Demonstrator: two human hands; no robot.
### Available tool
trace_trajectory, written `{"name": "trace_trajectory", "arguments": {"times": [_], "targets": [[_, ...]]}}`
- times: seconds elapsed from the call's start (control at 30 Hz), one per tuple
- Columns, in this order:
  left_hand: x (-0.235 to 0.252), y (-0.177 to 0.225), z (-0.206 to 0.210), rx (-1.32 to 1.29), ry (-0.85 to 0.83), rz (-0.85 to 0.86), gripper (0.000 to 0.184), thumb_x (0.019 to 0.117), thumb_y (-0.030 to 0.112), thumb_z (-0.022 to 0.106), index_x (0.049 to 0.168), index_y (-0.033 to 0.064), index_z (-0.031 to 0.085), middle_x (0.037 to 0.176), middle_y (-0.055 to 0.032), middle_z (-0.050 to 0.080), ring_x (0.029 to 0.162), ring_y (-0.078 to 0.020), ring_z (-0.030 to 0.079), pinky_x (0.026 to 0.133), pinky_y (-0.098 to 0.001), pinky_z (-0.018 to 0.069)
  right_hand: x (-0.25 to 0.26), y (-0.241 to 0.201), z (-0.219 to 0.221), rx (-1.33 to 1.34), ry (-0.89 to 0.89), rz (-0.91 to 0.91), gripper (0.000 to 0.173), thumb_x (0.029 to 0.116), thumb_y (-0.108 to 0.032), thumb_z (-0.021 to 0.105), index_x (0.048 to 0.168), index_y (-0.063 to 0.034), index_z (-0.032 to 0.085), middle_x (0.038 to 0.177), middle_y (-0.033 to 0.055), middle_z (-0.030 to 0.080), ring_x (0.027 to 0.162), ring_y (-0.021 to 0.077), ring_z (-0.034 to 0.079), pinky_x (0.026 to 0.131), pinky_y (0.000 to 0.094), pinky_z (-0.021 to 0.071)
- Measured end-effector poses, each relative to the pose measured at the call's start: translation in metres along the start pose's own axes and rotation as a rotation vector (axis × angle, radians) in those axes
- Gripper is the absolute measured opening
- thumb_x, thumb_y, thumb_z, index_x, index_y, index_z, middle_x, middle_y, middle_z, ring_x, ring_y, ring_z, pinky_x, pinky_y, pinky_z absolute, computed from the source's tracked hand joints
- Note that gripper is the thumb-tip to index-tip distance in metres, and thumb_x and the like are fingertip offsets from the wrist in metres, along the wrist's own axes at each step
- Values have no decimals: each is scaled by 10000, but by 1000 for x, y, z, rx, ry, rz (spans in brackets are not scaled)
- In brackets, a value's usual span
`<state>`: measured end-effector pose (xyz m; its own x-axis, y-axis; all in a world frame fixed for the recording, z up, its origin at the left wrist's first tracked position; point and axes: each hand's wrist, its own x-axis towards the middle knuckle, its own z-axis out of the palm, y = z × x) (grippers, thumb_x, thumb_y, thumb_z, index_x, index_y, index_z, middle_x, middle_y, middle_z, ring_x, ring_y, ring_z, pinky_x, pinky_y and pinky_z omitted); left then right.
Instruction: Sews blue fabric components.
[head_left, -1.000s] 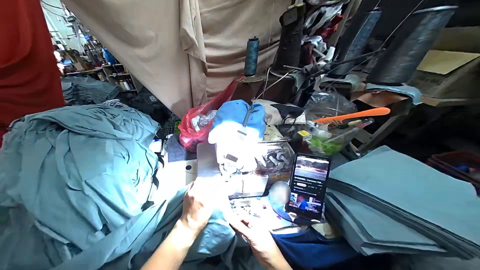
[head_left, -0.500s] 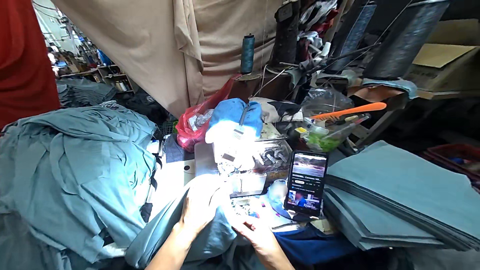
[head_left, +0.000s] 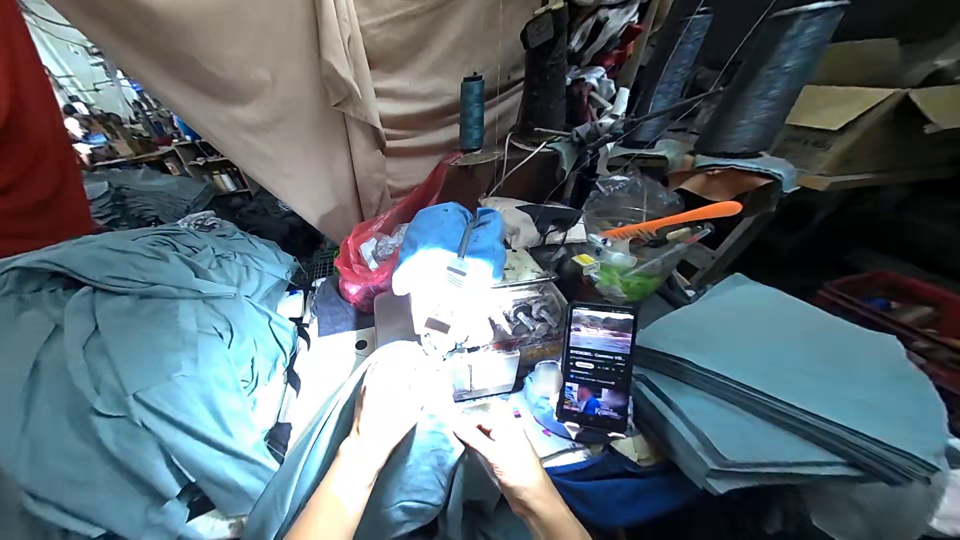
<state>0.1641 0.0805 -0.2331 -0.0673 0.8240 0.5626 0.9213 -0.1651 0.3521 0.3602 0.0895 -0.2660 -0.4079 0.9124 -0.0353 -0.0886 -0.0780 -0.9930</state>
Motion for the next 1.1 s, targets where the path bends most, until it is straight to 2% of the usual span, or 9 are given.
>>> {"name": "trace_trajectory", "arguments": {"times": [0.33, 0.57, 0.7, 0.77, 0.8, 0.87, 0.93, 1.0, 1.1], "targets": [[15, 2, 0, 129, -94, 23, 246, 971, 289, 622, 1039, 110, 776, 1109, -98, 727, 1094, -279, 681, 957, -483, 546, 5, -7, 2, 10, 44, -8, 141, 920, -107, 712, 783, -75, 711, 730, -31, 647, 695, 35, 598, 665, 218, 498], [21, 3, -8, 90, -257, -16, 288, 996, 246, 586, 1125, 54, 758, 1210, -167, 700, 1187, -336, 642, 1021, -527, 497, 5, -3, 5, 10, 33, -28, 140, 922, -114, 708, 787, -77, 720, 727, -41, 649, 691, 24, 593, 662, 212, 494], [-21, -15, -17, -58, 164, -29, 298, 936, 162, 614, 1149, -5, 739, 1155, -167, 737, 1099, -306, 711, 982, -489, 560, 1, -3, 3, -8, 41, -51, 124, 917, -116, 720, 801, -73, 723, 743, -37, 660, 720, 29, 611, 698, 215, 512], [-68, -30, -33, 130, 236, -113, 495, 915, 387, 647, 1199, -13, 714, 1167, -216, 713, 1124, -415, 666, 972, -613, 503, -6, 0, -4, -53, 21, -65, 134, 915, -145, 731, 803, -72, 719, 729, -39, 659, 705, 27, 616, 697, 219, 522], [-99, -41, -40, 230, 163, -193, 706, 853, 565, 650, 1275, 0, 680, 1274, -245, 669, 1230, -490, 594, 1008, -694, 434, -10, 3, -8, -77, -7, -69, 137, 919, -156, 728, 814, -69, 722, 726, -40, 661, 698, 27, 618, 691, 220, 525], [-161, -62, -53, 253, -32, -313, 901, 795, 647, 721, 1372, -35, 603, 1479, -313, 502, 1406, -603, 367, 1114, -781, 238, -17, 11, -17, -114, -68, -66, 111, 920, -140, 714, 840, -64, 727, 744, -46, 666, 705, 18, 618, 686, 212, 524], [-203, -77, -60, 131, -37, -290, 624, 863, 333, 779, 1278, -113, 644, 1407, -344, 556, 1354, -597, 448, 1142, -742, 256, -22, 19, -23, -140, -99, -49, 73, 911, -120, 721, 887, -52, 734, 784, -43, 685, 741, 10, 636, 722, 207, 540], [-199, -70, -89, -64, -34, -396, 448, 868, 15, 700, 1262, -175, 604, 1262, -349, 642, 1219, -501, 614, 1086, -636, 433, -23, 25, -23, -135, -103, -47, 80, 918, -123, 709, 902, -46, 722, 799, -37, 680, 748, 16, 630, 725, 214, 537], [-130, -80, -153, -192, -128, -497, 511, 883, -63, 621, 1378, -133, 517, 1290, -305, 629, 1219, -369, 630, 1075, -533, 481, -24, 22, -17, -86, -113, -32, 95, 930, -139, 698, 895, -56, 724, 775, -45, 674, 707, 16, 610, 680, 215, 517]]}}
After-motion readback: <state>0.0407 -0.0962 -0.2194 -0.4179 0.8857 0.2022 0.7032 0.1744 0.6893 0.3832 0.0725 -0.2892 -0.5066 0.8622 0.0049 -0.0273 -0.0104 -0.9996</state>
